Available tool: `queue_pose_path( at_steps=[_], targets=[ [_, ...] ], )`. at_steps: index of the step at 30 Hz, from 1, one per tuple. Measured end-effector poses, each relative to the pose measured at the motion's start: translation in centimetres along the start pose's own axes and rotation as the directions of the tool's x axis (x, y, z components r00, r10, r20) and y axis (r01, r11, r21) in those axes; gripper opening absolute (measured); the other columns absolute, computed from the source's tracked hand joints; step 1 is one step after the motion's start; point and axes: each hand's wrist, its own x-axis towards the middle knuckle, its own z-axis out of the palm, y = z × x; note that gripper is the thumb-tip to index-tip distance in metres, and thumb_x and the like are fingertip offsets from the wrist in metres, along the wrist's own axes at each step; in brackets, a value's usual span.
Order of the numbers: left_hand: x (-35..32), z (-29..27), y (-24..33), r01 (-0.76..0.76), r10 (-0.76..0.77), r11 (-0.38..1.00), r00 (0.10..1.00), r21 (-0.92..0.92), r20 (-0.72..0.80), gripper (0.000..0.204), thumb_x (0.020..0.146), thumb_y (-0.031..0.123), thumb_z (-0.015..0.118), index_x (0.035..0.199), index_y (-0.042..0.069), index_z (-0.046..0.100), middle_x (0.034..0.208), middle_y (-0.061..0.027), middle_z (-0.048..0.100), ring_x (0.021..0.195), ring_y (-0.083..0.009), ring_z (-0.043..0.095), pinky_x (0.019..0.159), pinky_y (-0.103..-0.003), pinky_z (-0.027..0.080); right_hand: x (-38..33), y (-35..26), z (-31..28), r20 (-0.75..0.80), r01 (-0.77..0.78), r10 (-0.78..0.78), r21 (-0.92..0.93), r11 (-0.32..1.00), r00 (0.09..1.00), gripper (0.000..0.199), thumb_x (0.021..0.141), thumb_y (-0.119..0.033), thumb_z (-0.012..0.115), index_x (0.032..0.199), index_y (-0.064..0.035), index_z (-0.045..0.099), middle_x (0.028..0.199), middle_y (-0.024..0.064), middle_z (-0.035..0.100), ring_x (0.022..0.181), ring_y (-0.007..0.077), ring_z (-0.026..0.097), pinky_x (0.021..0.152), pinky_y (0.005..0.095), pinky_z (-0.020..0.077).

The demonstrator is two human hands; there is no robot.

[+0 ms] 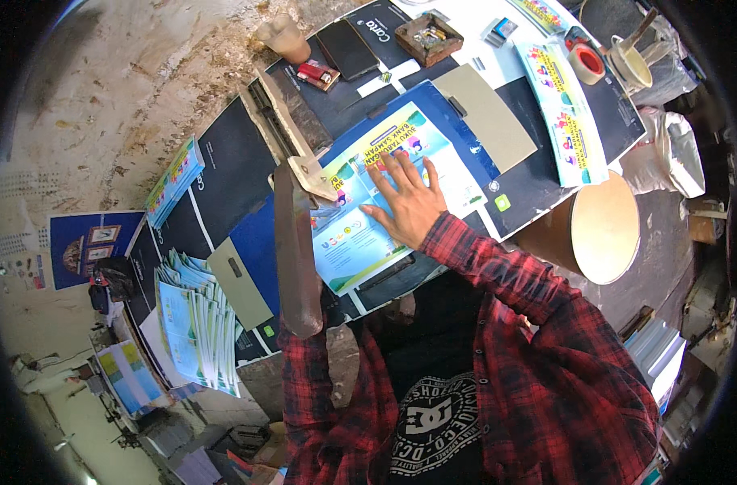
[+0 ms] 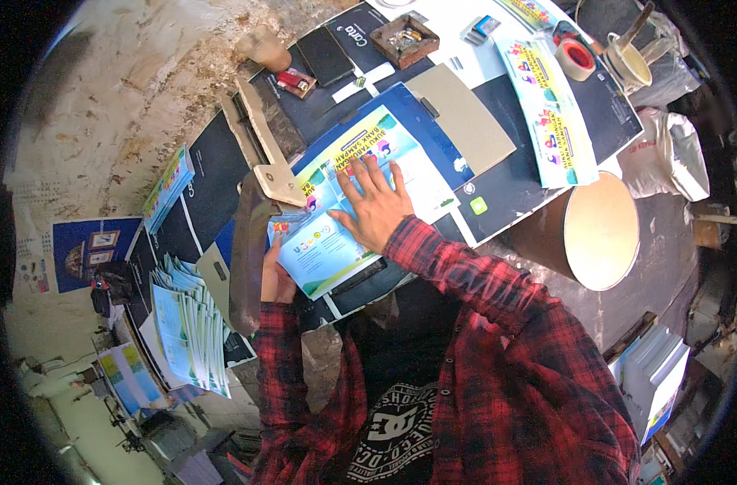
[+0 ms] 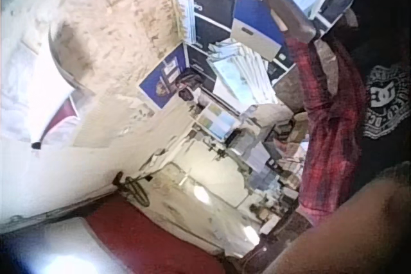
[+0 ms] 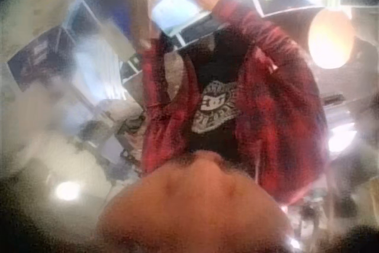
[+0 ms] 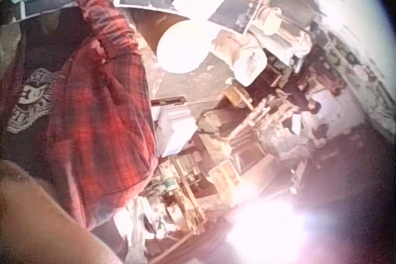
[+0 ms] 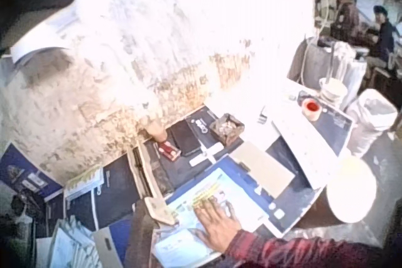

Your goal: The person uses a manual guillotine paper cutter to trim the edges of printed booklets. They repeatedly place a booklet on the cutting mat, align it, and pull the lever to slice the paper, then move the cut item aside and retrieve the next one from a stack.

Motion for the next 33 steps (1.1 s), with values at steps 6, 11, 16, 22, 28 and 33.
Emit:
queue_pose_path(
  at_steps=[6,11,16,22,28,33],
  targets=[
    [-1.0,0.5,1.9,0.08,-0.063,0.995,0.97,0.063,-0.237,0.025,0.097,0.031,0.062,0.108,0.008,0.063,0.082,0.0057,0.064,0.063,-0.0024,0.055,0.065,-0.021,0.054,0.6,0.9,1.1,0.034,-0.055,0.054,0.041,0.998,0.998,0.063,0.096,-0.053,0.05,0.143,-0.012,0.046,0.149,0.0166,0.039,0.143,0.034,0.031,0.115,0.059,0.0187],
    [0.0,6.4,1.9,0.04,-0.016,0.995,0.969,0.094,-0.248,0.015,0.099,0.021,0.06,0.098,0.006,0.062,0.073,0.0045,0.057,0.057,-0.0041,0.051,0.05,-0.021,0.042,1.3,4.3,0.5,0.024,-0.075,0.076,-0.04,0.996,0.997,0.062,0.096,-0.056,0.047,0.143,-0.017,0.046,0.152,0.0139,0.038,0.143,0.0344,0.031,0.115,0.0586,0.0197],
    [0.5,6.5,1.3,0.011,0.024,0.994,0.952,0.113,-0.306,0.014,0.096,0.014,0.062,0.102,0.002,0.062,0.088,-0.0075,0.071,0.074,-0.0157,0.07,0.058,-0.025,0.054,1.4,5.9,0.1,-0.052,-0.046,0.043,-0.073,0.996,0.998,0.064,0.094,-0.058,0.049,0.138,-0.0118,0.052,0.147,0.0181,0.043,0.139,0.036,0.036,0.114,0.059,0.0225],
    [1.3,3.7,1.0,0.013,0.033,0.984,0.967,0.178,-0.252,0.013,0.095,0.014,0.063,0.102,0.002,0.063,0.09,-0.0089,0.071,0.075,-0.018,0.07,0.059,-0.028,0.057,1.9,3.8,0.9,-0.031,-0.089,0.088,-0.059,0.994,0.996,0.066,0.093,-0.059,0.049,0.139,-0.0115,0.051,0.148,0.0196,0.041,0.141,0.0367,0.034,0.114,0.0598,0.0205],
    [2.4,4.9,0.3,0.065,-0.021,0.986,0.964,0.157,-0.265,0.009,0.095,0.016,0.061,0.098,0.007,0.062,0.093,-0.0079,0.071,0.079,-0.0169,0.071,0.061,-0.028,0.058,2.1,5.0,0.4,0.004,-0.104,0.104,-0.071,0.992,0.995,0.069,0.092,-0.061,0.049,0.141,-0.0126,0.049,0.15,0.0191,0.039,0.141,0.0368,0.033,0.114,0.0619,0.0174],
    [4.0,-0.5,-2.2,0.031,0.014,0.987,0.963,0.16,-0.269,0.022,0.095,0.022,0.063,0.112,0.011,0.055,0.104,-0.0067,0.068,0.086,-0.015,0.069,0.062,-0.025,0.057,2.8,1.0,1.5,0.017,-0.152,0.156,-0.137,0.979,0.988,0.076,0.09,-0.066,0.047,0.146,-0.0134,0.044,0.152,0.0191,0.035,0.143,0.037,0.029,0.114,0.0654,0.013]
  ],
)
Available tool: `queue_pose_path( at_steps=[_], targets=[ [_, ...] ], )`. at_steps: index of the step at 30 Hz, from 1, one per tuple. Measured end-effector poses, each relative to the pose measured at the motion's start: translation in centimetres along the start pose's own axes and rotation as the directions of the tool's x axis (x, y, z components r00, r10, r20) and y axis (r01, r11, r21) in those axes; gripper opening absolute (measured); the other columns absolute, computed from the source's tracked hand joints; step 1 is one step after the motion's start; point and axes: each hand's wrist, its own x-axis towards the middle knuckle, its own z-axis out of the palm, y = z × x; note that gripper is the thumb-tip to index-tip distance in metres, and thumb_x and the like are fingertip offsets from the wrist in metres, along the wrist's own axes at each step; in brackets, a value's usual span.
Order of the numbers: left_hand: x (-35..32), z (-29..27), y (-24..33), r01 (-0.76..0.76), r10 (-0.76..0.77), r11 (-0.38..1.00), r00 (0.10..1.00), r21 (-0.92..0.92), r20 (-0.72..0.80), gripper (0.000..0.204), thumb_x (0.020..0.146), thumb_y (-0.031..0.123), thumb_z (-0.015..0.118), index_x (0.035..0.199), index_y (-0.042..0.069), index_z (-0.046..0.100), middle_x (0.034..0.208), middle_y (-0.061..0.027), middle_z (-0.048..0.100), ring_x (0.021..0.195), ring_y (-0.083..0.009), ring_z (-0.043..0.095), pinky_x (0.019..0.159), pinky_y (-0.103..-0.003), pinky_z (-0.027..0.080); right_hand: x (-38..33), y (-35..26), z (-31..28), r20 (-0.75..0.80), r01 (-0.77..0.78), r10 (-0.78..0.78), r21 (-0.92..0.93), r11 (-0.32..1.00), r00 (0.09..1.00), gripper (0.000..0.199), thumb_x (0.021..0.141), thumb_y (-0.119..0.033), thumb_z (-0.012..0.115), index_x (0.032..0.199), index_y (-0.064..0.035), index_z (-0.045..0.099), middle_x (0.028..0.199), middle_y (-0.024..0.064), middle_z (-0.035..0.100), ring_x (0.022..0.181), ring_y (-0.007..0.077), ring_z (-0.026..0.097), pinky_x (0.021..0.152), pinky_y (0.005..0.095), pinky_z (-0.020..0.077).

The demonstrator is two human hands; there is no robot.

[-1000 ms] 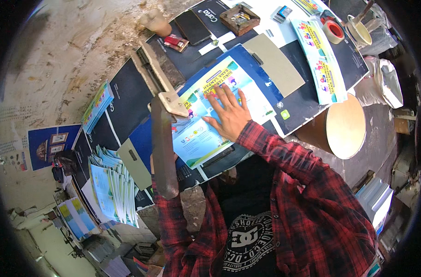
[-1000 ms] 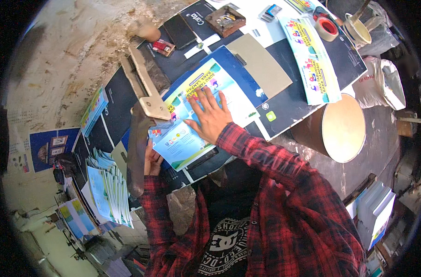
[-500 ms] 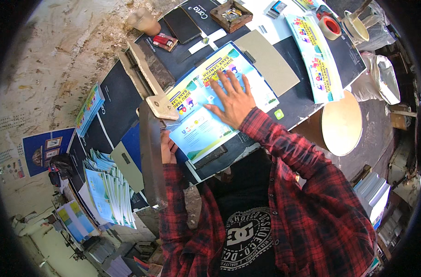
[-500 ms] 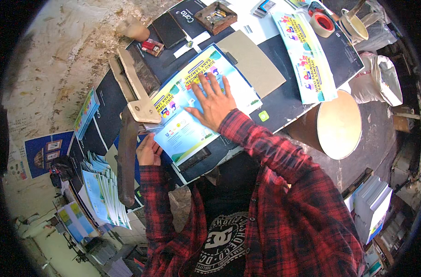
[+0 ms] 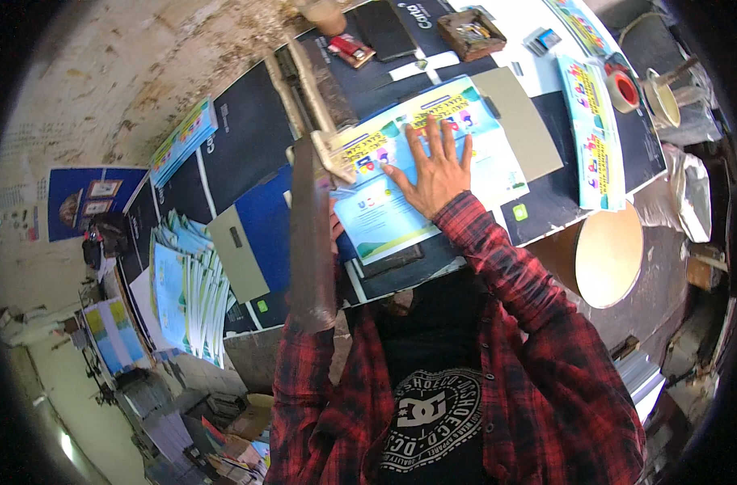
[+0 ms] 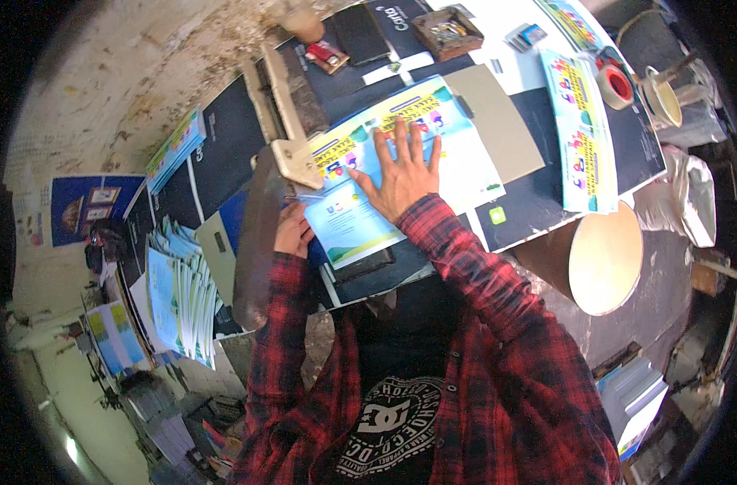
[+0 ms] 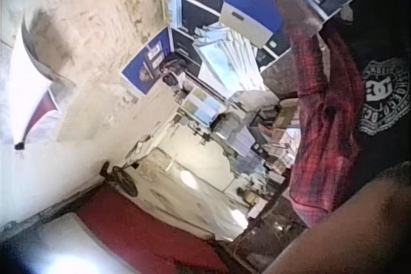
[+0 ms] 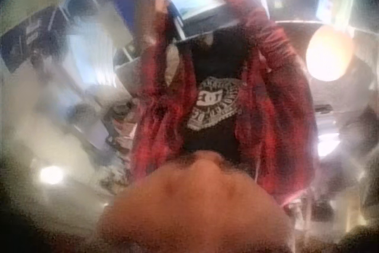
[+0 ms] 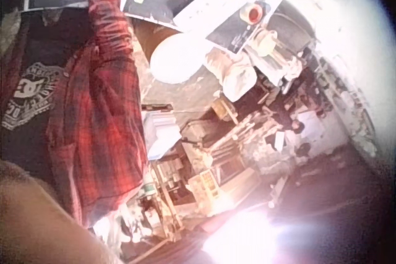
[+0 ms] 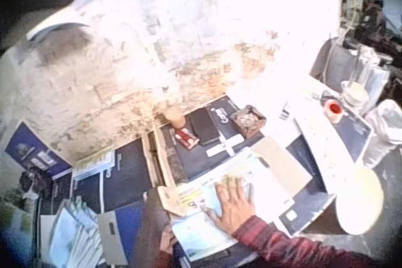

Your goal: The person uses a manual guillotine paper cutter to trim the edges of printed booklets. They repeatedly place a booklet on the cutting mat, align it, and pull the lever to slice the paper, then move the cut item aside and retrieve the next one from a stack.

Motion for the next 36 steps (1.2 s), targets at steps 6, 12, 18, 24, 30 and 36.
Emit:
queue_pose_path(
  at_steps=[6,12,18,24,30,36],
  targets=[
    [-4.1,3.7,-1.3,-0.503,0.486,0.808,0.864,0.308,0.136,0.064,0.1,0.04,0.051,0.146,-0.003,0.037,0.141,-0.0174,0.05,0.13,-0.0281,0.048,0.109,-0.037,0.037,0.1,0.6,0.7,0.024,-0.046,0.046,-0.016,0.999,0.999,0.082,0.087,-0.072,0.047,0.15,-0.0191,0.039,0.156,0.018,0.03,0.145,0.0373,0.026,0.115,0.0637,0.0104],
    [-7.8,5.0,-2.0,-0.65,0.683,0.112,0.599,0.752,0.417,0.066,0.095,0.026,0.062,0.147,-0.003,0.035,0.149,-0.0263,0.038,0.138,-0.0366,0.039,0.114,-0.043,0.03,-0.1,0.1,0.7,0.067,-0.041,0.049,-0.11,0.993,0.997,0.078,0.089,-0.069,0.048,0.152,-0.0261,0.033,0.159,0.0131,0.027,0.147,0.0351,0.022,0.115,0.0632,0.0102],
    [-9.4,5.1,-1.0,-0.525,0.637,-0.002,0.655,0.851,0.406,0.066,0.092,0.041,0.054,0.145,0.005,0.042,0.157,-0.01,0.032,0.147,-0.0333,0.023,0.115,-0.06,0.018,0.4,6.9,1.2,-0.051,0.061,-0.068,-0.129,0.99,0.996,0.065,0.092,-0.054,0.058,0.146,-0.0218,0.045,0.153,0.0174,0.036,0.142,0.0369,0.032,0.114,0.055,0.0244],
    [-9.4,5.3,-1.1,-0.5,0.688,0.003,0.629,0.866,0.361,0.065,0.096,0.047,0.048,0.143,0.004,0.044,0.154,-0.0109,0.036,0.144,-0.0342,0.028,0.114,-0.059,0.02,5.1,0.8,-10.5,-0.27,0.387,-0.361,0.048,0.921,0.892,0.063,0.091,-0.041,0.065,0.136,0.0006,0.05,0.14,0.0335,0.044,0.133,0.0459,0.04,0.109,0.0512,0.0342],
    [-9.1,5.2,-1.5,-0.475,0.699,-0.039,0.615,0.879,0.364,0.065,0.094,0.047,0.051,0.143,0.005,0.044,0.154,-0.0106,0.037,0.143,-0.0333,0.03,0.114,-0.058,0.021,3.9,-14.8,-19.0,-0.072,0.53,-0.53,0.242,0.812,0.845,0.077,0.093,-0.06,0.05,0.128,0.0086,0.053,0.129,0.0368,0.052,0.128,0.0484,0.046,0.107,0.049,0.0387],
    [-9.0,5.6,-1.6,-0.49,0.711,-0.019,0.606,0.871,0.356,0.065,0.091,0.045,0.053,0.142,0.005,0.045,0.153,-0.0107,0.038,0.142,-0.033,0.031,0.113,-0.058,0.021,-2.7,-12.4,-14.1,0.188,0.433,-0.448,0.115,0.894,0.874,0.079,0.091,-0.055,0.054,0.142,0.0041,0.039,0.143,0.0328,0.04,0.134,0.0475,0.04,0.105,0.0568,0.0383]
  ],
)
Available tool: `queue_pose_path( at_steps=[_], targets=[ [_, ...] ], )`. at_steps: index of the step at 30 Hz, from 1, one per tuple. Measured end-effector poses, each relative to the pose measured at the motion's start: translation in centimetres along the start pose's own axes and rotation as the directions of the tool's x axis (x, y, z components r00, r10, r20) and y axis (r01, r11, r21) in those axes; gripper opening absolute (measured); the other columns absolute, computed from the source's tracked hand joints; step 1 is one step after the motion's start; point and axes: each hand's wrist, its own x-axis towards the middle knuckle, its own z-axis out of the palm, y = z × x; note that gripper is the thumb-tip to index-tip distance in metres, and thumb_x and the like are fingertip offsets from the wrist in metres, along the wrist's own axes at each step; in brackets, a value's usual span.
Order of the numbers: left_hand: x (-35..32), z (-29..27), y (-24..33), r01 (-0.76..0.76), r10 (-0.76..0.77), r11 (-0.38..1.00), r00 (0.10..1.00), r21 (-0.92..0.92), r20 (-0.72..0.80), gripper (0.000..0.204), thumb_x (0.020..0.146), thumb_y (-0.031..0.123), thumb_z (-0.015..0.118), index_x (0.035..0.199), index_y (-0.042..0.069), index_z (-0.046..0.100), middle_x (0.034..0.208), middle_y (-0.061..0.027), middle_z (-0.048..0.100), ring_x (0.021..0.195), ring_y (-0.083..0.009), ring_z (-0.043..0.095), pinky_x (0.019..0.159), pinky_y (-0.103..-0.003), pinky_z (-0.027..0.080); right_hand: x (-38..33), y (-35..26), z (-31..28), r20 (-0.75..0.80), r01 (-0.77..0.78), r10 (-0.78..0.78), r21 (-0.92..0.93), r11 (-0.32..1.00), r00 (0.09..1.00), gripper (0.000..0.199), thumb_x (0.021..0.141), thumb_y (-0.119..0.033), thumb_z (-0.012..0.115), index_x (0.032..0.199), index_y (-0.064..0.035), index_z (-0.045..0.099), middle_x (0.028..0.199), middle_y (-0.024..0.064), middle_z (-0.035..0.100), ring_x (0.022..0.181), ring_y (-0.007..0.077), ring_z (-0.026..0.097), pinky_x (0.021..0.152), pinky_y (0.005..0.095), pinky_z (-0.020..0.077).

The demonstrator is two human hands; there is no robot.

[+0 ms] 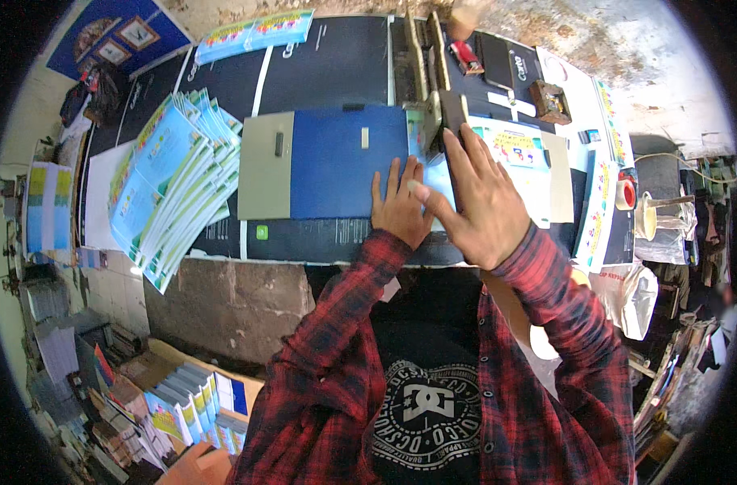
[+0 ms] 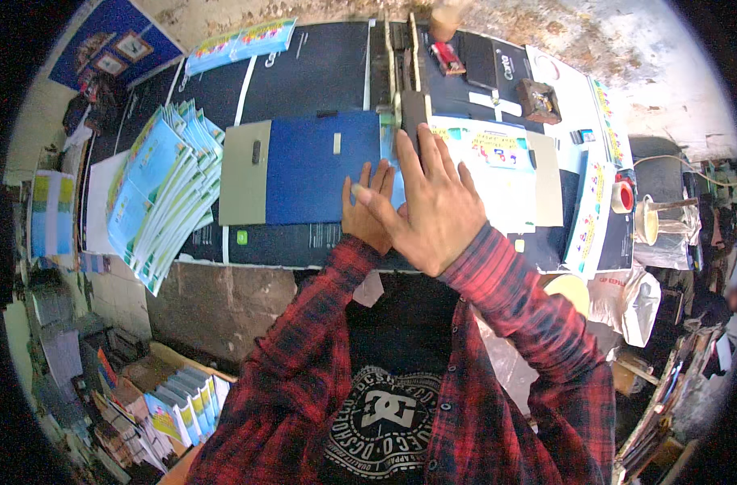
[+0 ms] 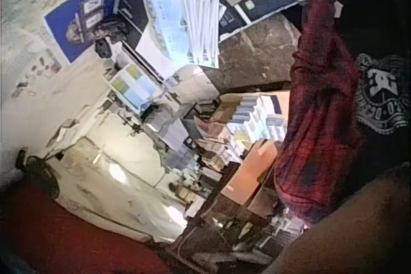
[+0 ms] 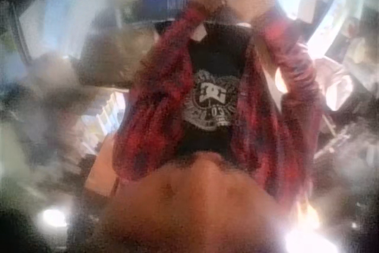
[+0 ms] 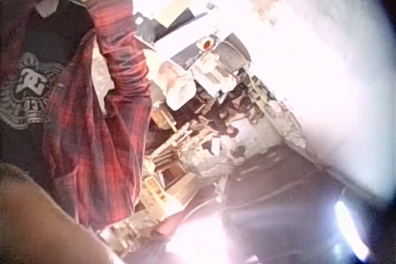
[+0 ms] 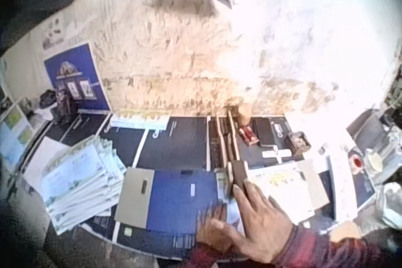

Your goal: The person uses a manual guillotine paper cutter to trim the edges of printed booklets. They repeatedly place a booklet on the cutting mat, align it, and pull the lever to slice the paper, then move the cut item aside and retrieve the next one from a stack.

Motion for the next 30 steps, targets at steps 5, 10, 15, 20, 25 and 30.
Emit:
queue_pose_path(
  at_steps=[5,10,15,20,25,30],
  targets=[
    [-0.6,0.9,-0.2,-0.019,0.019,1.0,1.0,0.009,-0.019,0.068,0.092,0.047,0.047,0.144,0.004,0.043,0.155,-0.0102,0.035,0.143,-0.0333,0.029,0.113,-0.058,0.021,-3.0,0.7,9.0,-0.103,-0.049,0.042,-0.071,0.996,0.994,0.086,0.083,-0.037,0.062,0.153,-0.0043,0.024,0.159,0.0266,0.015,0.147,0.0421,0.017,0.114,0.061,0.0179],
    [1.2,-0.3,-0.8,-0.022,0.022,1.0,1.0,0.012,-0.021,0.066,0.094,0.048,0.046,0.144,0.005,0.042,0.153,-0.0117,0.037,0.141,-0.0351,0.032,0.113,-0.06,0.022,-1.9,0.4,4.5,-0.078,0.031,-0.008,0.29,0.957,0.997,0.083,0.082,-0.035,0.066,0.149,0.0011,0.032,0.157,0.0312,0.017,0.143,0.0454,0.027,0.114,0.0484,0.0287],
    [0.4,-1.8,0.0,0.003,-0.005,1.0,0.997,0.03,0.078,0.065,0.091,0.037,0.055,0.147,0.009,0.037,0.151,-0.0156,0.036,0.14,-0.0386,0.031,0.11,-0.064,0.024,2.9,5.3,-5.0,0.33,-0.297,-0.017,0.868,0.398,0.944,0.067,0.088,-0.032,0.068,0.139,0.0034,0.047,0.14,0.0261,0.05,0.133,0.0356,0.047,0.107,0.0426,0.0383],
    [1.0,-0.5,1.2,-0.024,0.023,0.998,0.999,0.057,0.025,0.062,0.091,0.039,0.055,0.148,0.024,0.038,0.15,-0.0178,0.035,0.138,-0.0466,0.03,0.1,-0.078,0.023,-4.4,25.0,6.7,-0.2,-0.468,0.518,0.25,0.848,0.832,0.074,0.084,-0.048,0.071,0.139,-0.0039,0.05,0.135,0.0242,0.055,0.126,0.0341,0.053,0.101,0.0418,0.0431],
    [0.1,-1.4,0.7,0.046,-0.052,0.993,0.998,0.113,0.045,0.058,0.092,0.041,0.052,0.147,0.024,0.041,0.151,-0.0173,0.034,0.138,-0.0463,0.03,0.1,-0.079,0.02,-5.3,21.4,10.5,-0.215,-0.648,0.643,0.058,0.76,0.735,0.09,0.074,-0.053,0.077,0.147,-0.0173,0.038,0.137,0.0207,0.05,0.126,0.0411,0.046,0.1,0.0594,0.0364],
    [-0.4,-2.2,-1.2,0.09,-0.092,0.986,0.996,0.139,0.011,0.056,0.092,0.041,0.053,0.145,0.024,0.045,0.151,-0.0166,0.035,0.138,-0.0464,0.03,0.101,-0.079,0.018,-3.8,17.5,10.6,-0.19,-0.673,0.657,-0.034,0.739,0.73,0.089,0.075,-0.054,0.076,0.147,-0.0175,0.039,0.135,0.0199,0.051,0.124,0.0402,0.047,0.099,0.0591,0.0354]
  ],
)
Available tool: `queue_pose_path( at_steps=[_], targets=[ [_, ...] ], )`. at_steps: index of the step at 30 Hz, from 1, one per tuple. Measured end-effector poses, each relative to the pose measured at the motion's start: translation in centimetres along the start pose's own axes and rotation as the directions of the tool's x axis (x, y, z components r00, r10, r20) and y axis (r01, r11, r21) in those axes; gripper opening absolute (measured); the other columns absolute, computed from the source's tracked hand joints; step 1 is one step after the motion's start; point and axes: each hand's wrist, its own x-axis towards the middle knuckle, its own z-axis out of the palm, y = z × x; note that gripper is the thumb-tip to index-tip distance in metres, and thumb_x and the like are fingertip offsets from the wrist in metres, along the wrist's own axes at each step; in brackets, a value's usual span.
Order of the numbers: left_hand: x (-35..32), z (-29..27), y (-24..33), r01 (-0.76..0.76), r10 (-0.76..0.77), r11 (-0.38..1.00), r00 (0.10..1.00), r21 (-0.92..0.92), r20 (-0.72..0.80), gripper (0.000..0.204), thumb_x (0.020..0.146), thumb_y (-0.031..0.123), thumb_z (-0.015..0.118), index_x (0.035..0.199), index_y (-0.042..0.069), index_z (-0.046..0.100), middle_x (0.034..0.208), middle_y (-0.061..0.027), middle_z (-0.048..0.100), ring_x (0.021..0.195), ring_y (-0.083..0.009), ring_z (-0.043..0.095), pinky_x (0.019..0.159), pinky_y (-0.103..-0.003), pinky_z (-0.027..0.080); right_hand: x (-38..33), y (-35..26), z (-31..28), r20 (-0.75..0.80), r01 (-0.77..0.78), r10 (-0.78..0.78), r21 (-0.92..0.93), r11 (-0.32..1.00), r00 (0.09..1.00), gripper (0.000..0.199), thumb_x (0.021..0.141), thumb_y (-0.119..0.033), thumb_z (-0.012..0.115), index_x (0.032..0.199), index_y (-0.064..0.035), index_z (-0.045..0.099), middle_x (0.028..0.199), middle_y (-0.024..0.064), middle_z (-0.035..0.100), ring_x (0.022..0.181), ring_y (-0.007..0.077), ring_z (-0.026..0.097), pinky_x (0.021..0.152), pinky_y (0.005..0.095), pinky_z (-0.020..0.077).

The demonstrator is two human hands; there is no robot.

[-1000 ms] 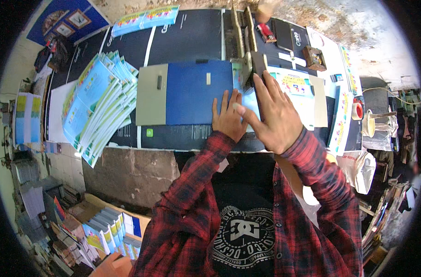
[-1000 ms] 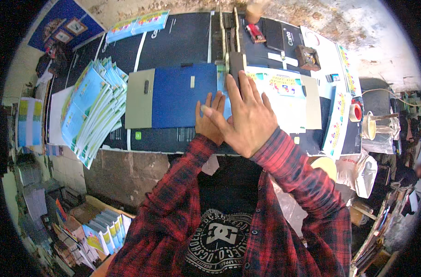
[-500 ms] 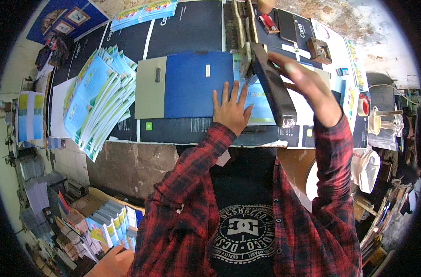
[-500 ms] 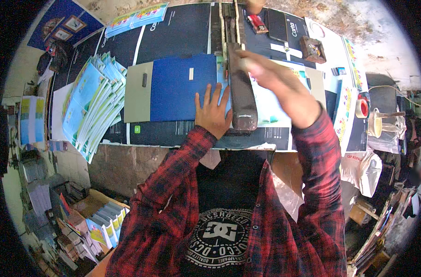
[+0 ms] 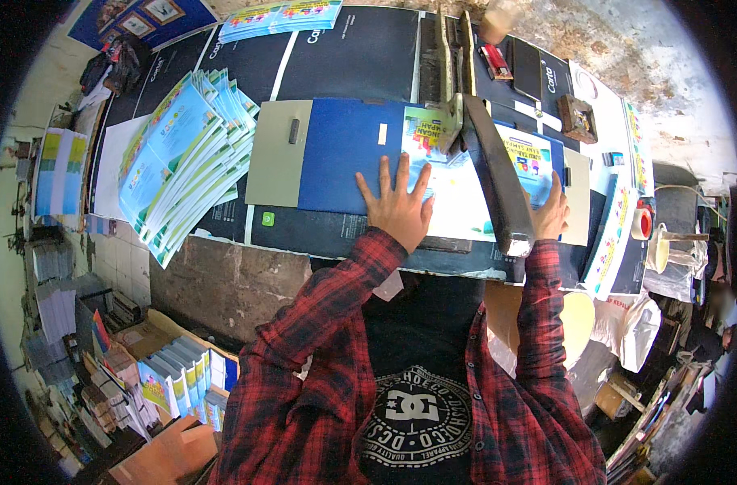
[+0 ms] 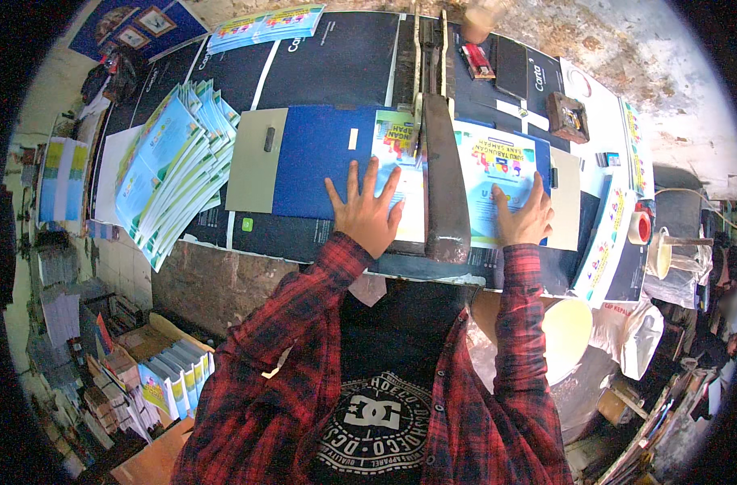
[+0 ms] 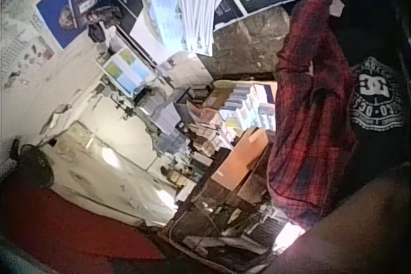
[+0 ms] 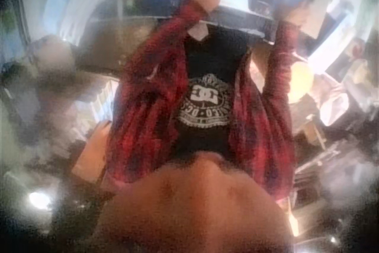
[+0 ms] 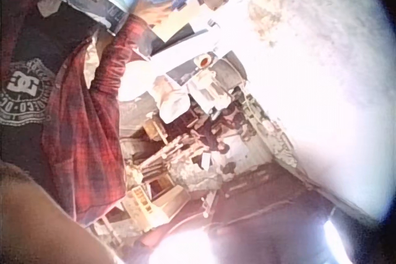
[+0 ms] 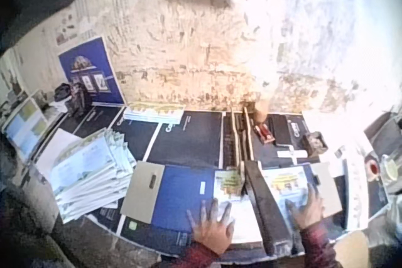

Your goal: The person uses a manual guillotine paper cutter to trim the edges of printed booklets. They repeatedly place a booklet on the cutting mat, align it, and pull the lever to slice the paper, then move the cut item aside and retrieve the next one from a stack.

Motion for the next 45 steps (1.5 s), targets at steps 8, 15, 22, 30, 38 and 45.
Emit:
queue_pose_path(
  at_steps=[8,15,22,30,38,45],
  targets=[
    [-0.5,-0.3,-1.9,0.03,-0.03,0.999,0.999,0.035,0.024,0.057,0.094,0.042,0.05,0.147,0.023,0.043,0.154,-0.0159,0.032,0.14,-0.0451,0.029,0.103,-0.078,0.017,-1.6,-2.3,1.0,-0.065,0.084,-0.086,-0.03,0.996,0.994,0.091,0.073,-0.055,0.076,0.146,-0.0156,0.039,0.128,0.0207,0.054,0.116,0.04,0.05,0.093,0.0568,0.0374],
    [-0.2,-0.5,-1.8,0.049,-0.05,0.999,0.995,0.015,0.08,0.057,0.096,0.044,0.047,0.148,0.024,0.039,0.156,-0.0161,0.028,0.143,-0.0436,0.025,0.102,-0.079,0.018,0.9,-3.7,-3.2,-0.168,0.333,-0.333,-0.031,0.942,0.928,0.09,0.076,-0.05,0.077,0.145,-0.0078,0.038,0.13,0.0235,0.054,0.117,0.0412,0.053,0.094,0.0558,0.0414],
    [-0.4,0.1,-2.1,0.052,-0.053,0.998,0.997,0.019,0.062,0.055,0.097,0.045,0.046,0.146,0.022,0.042,0.157,-0.0158,0.027,0.144,-0.0418,0.024,0.103,-0.079,0.013,-2.1,-19.3,-19.7,-0.168,0.773,-0.771,0.32,0.547,0.615,0.065,0.091,-0.036,0.067,0.136,0.0072,0.047,0.119,0.0289,0.061,0.11,0.0372,0.062,0.094,0.0415,0.0482],
    [-0.5,0.1,-1.3,0.062,-0.061,0.997,0.998,-0.043,0.015,0.054,0.096,0.043,0.047,0.145,0.021,0.044,0.155,-0.0153,0.032,0.145,-0.04,0.023,0.104,-0.078,0.009,-10.4,-13.5,-6.3,-0.002,0.7,-0.7,0.007,0.714,0.714,0.084,0.082,-0.046,0.065,0.149,-0.006,0.034,0.153,0.0255,0.031,0.143,0.0409,0.029,0.109,0.0569,0.0307],
    [-0.6,-0.5,-1.6,0.089,-0.087,0.993,0.995,-0.072,0.042,0.054,0.096,0.043,0.047,0.145,0.02,0.043,0.156,-0.0158,0.028,0.145,-0.0409,0.022,0.105,-0.078,0.01,-7.3,-14.2,-10.8,0.033,0.666,-0.743,0.42,0.617,0.668,0.076,0.083,-0.036,0.066,0.144,-0.0005,0.04,0.147,0.0298,0.038,0.137,0.046,0.034,0.111,0.0494,0.031],
    [1.0,-1.0,-3.0,0.24,-0.264,0.938,0.962,-0.249,-0.066,0.06,0.093,0.044,0.055,0.139,0.007,0.047,0.146,-0.0227,0.037,0.137,-0.0421,0.032,0.109,-0.062,0.024,1.3,-9.4,-10.2,-0.056,0.497,-0.539,0.475,0.726,0.84,0.059,0.097,-0.042,0.055,0.133,0.0043,0.051,0.135,0.0282,0.053,0.124,0.0394,0.052,0.103,0.0407,0.0412]
  ],
)
